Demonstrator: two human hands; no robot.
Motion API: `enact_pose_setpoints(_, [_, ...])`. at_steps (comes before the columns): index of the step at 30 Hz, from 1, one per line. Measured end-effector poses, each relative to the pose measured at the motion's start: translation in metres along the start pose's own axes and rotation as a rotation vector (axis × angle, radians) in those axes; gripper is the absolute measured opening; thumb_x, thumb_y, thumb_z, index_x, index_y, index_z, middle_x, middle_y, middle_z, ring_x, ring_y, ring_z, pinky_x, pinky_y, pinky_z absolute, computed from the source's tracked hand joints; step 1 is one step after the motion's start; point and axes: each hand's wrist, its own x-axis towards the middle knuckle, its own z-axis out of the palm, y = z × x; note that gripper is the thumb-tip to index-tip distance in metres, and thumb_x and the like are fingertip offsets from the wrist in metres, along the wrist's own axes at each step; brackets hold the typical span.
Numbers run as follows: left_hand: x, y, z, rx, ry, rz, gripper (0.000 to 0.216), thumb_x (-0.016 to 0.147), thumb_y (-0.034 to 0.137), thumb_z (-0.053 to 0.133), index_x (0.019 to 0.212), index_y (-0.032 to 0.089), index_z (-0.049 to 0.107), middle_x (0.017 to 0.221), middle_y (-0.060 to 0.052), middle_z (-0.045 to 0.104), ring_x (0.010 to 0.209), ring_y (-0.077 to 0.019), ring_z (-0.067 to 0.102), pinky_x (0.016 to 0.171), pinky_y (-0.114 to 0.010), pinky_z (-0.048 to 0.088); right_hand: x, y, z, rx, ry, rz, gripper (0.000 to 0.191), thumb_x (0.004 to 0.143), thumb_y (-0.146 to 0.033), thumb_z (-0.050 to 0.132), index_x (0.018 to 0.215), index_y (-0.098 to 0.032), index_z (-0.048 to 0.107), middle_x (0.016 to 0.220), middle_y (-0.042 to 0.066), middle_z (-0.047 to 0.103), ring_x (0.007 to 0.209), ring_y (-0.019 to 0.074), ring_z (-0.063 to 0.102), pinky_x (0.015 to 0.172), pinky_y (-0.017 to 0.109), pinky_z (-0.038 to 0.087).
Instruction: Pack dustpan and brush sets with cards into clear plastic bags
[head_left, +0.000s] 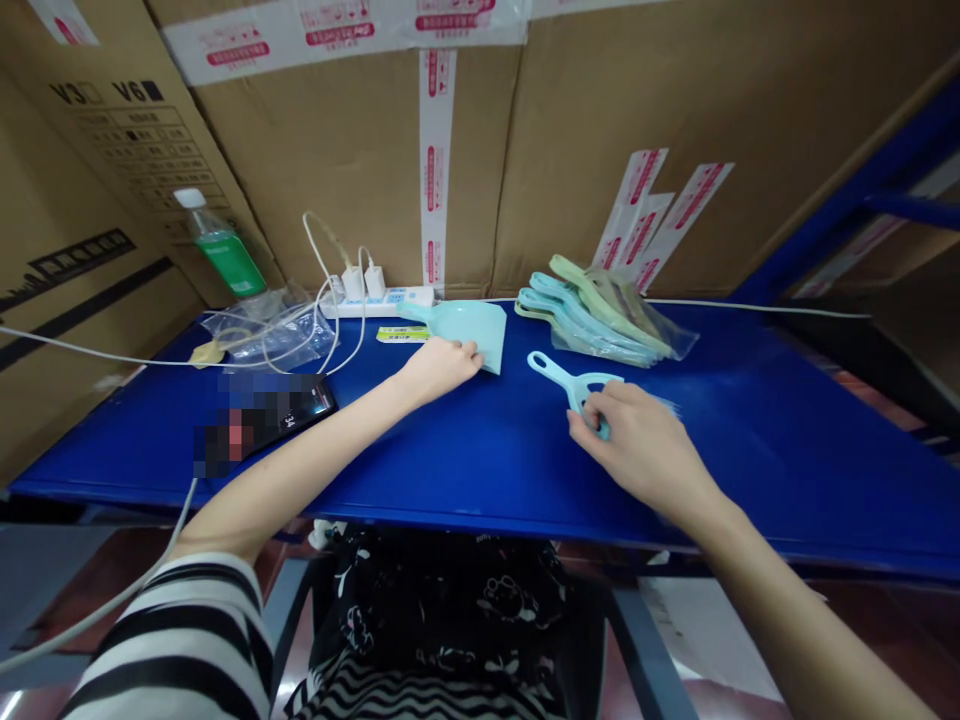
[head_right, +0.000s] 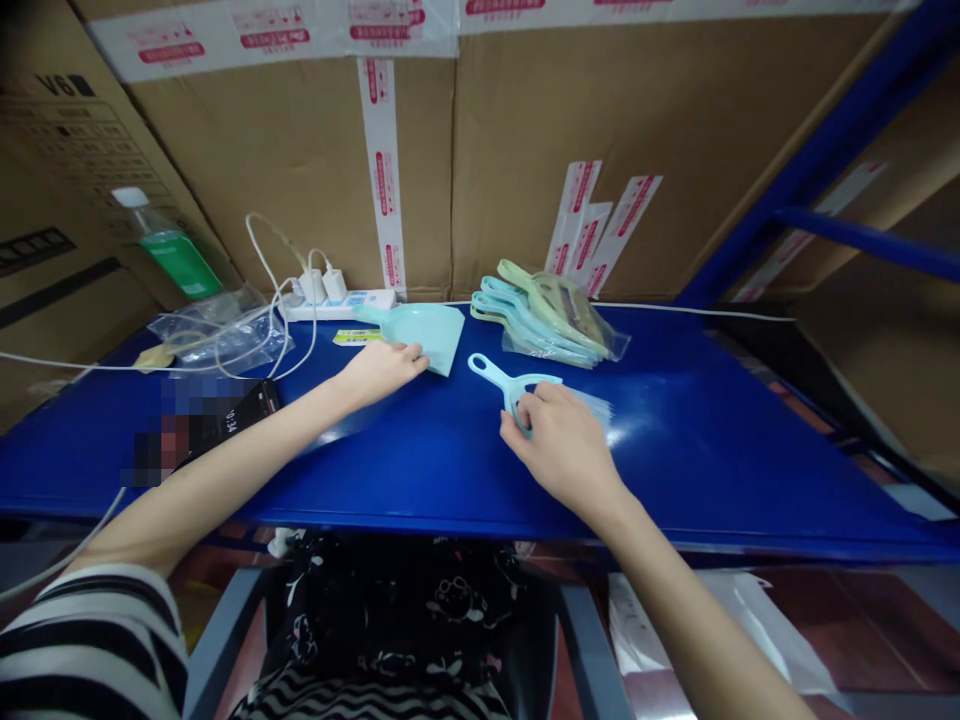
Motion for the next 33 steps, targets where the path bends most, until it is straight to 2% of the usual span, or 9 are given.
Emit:
enact_pose_setpoints(5, [-0.045,0.023,-0.001,-0.002,0.039,0.114,0.023,0.090,0.001,0.042,0.086,0.011,0.062,0.075,-0.007,0.060,0.069,-0.0183,0.062,0.053,-0.027,0.042,0.026,-0.022,0.002,0.120,0.021,-0.039,0.034,0.083,-0.031,0.048,0.057,-0.025,0.027,0.059,0.001,0.043,0.059,0.0187,0.048,0.055,0.030,0.033])
enact_pose_setpoints(10, [-0.077,0.049,0.011,-0.044,0.300,0.280,0.026,0.091,0.002,0.040,0.079,0.011,0.061,0.067,-0.004,0.058,0.060,-0.0163,0.059,0.047,-0.027,0.042,0.053,-0.054,0.010,0.137,-0.119,-0.086,0.033,0.080,-0.024,0.053,0.056,-0.024,0.031,0.060,0.001,0.046,0.063,0.0182,0.050,0.058,0.029,0.036])
enact_pose_setpoints(13, [-0.089,0.042,0.009,-0.137,0.414,0.306,0.025,0.097,0.011,0.039,0.089,0.011,0.063,0.069,-0.002,0.060,0.058,-0.0130,0.058,0.051,-0.025,0.045,0.064,-0.073,0.013,0.084,-0.213,-0.131,0.030,0.082,-0.022,0.054,0.056,-0.022,0.040,0.064,0.002,0.052,0.068,0.0194,0.054,0.062,0.030,0.039])
enact_pose_setpoints(16, [-0.095,0.008,0.002,-0.171,0.375,0.158,0.032,0.101,0.029,0.036,0.091,0.015,0.064,0.078,-0.003,0.064,0.063,-0.0122,0.061,0.057,-0.025,0.048,0.072,-0.088,0.013,0.017,-0.302,-0.185,0.026,0.085,-0.024,0.055,0.060,-0.020,0.052,0.069,0.005,0.058,0.072,0.0214,0.058,0.067,0.032,0.043])
enact_pose_setpoints(19, [-0.097,-0.031,0.001,-0.171,0.219,-0.240,0.035,0.100,0.034,0.036,0.093,0.015,0.065,0.089,-0.007,0.067,0.075,-0.0167,0.065,0.063,-0.027,0.049,0.078,-0.098,0.015,-0.002,-0.338,-0.219,0.026,0.088,-0.027,0.054,0.064,-0.019,0.059,0.073,0.008,0.062,0.074,0.0236,0.060,0.069,0.034,0.045])
enact_pose_setpoints(21, [-0.097,-0.047,0.006,-0.253,0.084,-0.367,0.036,0.100,0.035,0.035,0.093,0.015,0.064,0.090,-0.007,0.068,0.075,-0.0177,0.066,0.063,-0.027,0.048,0.082,-0.105,0.018,0.002,-0.351,-0.237,0.026,0.089,-0.027,0.053,0.067,-0.018,0.062,0.075,0.010,0.064,0.076,0.0251,0.062,0.070,0.036,0.046])
enact_pose_setpoints(24, [-0.097,-0.051,0.016,-0.460,-0.010,-0.383,0.038,0.101,0.035,0.031,0.086,0.016,0.060,0.080,-0.004,0.067,0.071,-0.0168,0.065,0.063,-0.026,0.046,0.085,-0.112,0.024,0.017,-0.398,-0.271,0.025,0.092,-0.028,0.052,0.074,-0.016,0.066,0.080,0.012,0.066,0.082,0.0268,0.063,0.074,0.036,0.047])
enact_pose_setpoints(28, [-0.098,-0.043,0.026,-0.632,0.024,-0.442,0.033,0.100,0.035,0.034,0.080,0.018,0.054,0.067,0.000,0.062,0.061,-0.0159,0.061,0.059,-0.026,0.042,0.084,-0.110,0.032,0.071,-0.437,-0.343,0.024,0.095,-0.029,0.052,0.078,-0.015,0.064,0.082,0.010,0.063,0.085,0.0257,0.061,0.076,0.036,0.047])
enact_pose_setpoints(33, [-0.099,-0.041,0.032,-0.808,0.086,-0.422,0.026,0.097,0.030,0.039,0.112,0.016,0.055,0.063,0.004,0.057,0.050,-0.0126,0.053,0.055,-0.025,0.041,0.080,-0.085,0.037,0.300,-0.375,-0.493,0.018,0.095,-0.025,0.053,0.079,-0.018,0.057,0.081,0.005,0.059,0.078,0.0205,0.057,0.072,0.034,0.048])
